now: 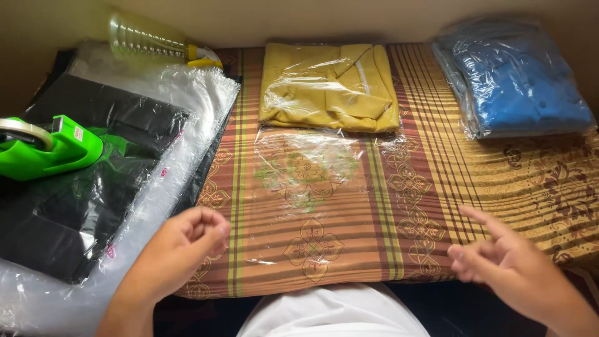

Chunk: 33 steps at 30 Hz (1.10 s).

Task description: Packaging a folded yellow polo shirt into a clear plastic bag and sealing it with tape.

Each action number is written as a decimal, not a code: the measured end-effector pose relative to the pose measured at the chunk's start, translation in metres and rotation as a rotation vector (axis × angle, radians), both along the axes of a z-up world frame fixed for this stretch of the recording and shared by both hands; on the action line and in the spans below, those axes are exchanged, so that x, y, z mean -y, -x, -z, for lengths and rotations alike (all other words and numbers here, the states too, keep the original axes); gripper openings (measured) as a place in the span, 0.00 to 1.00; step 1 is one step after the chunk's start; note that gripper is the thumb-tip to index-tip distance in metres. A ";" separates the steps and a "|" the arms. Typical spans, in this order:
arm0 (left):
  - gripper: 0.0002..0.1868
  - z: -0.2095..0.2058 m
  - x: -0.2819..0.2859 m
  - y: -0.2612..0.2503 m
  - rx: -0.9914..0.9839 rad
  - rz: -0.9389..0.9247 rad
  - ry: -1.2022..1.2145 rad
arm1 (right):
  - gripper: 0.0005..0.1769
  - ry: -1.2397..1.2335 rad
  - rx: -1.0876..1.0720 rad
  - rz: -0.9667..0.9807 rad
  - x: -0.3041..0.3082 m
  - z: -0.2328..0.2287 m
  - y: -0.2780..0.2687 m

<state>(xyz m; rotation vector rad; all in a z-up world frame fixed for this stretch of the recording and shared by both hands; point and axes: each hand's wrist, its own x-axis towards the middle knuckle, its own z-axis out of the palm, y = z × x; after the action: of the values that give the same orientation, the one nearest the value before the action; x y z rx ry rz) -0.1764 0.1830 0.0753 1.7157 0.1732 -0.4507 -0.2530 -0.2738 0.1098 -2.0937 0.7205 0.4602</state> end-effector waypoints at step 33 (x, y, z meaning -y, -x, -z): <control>0.33 0.066 0.200 -0.330 0.756 0.169 -1.074 | 0.44 0.425 0.327 -0.535 -0.076 0.091 -0.403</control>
<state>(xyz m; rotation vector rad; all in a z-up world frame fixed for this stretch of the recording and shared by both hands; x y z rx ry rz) 0.1536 -0.0167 0.0097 2.8385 -0.3527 0.2791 0.1495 -0.1982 0.0190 -2.6867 0.0541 0.2453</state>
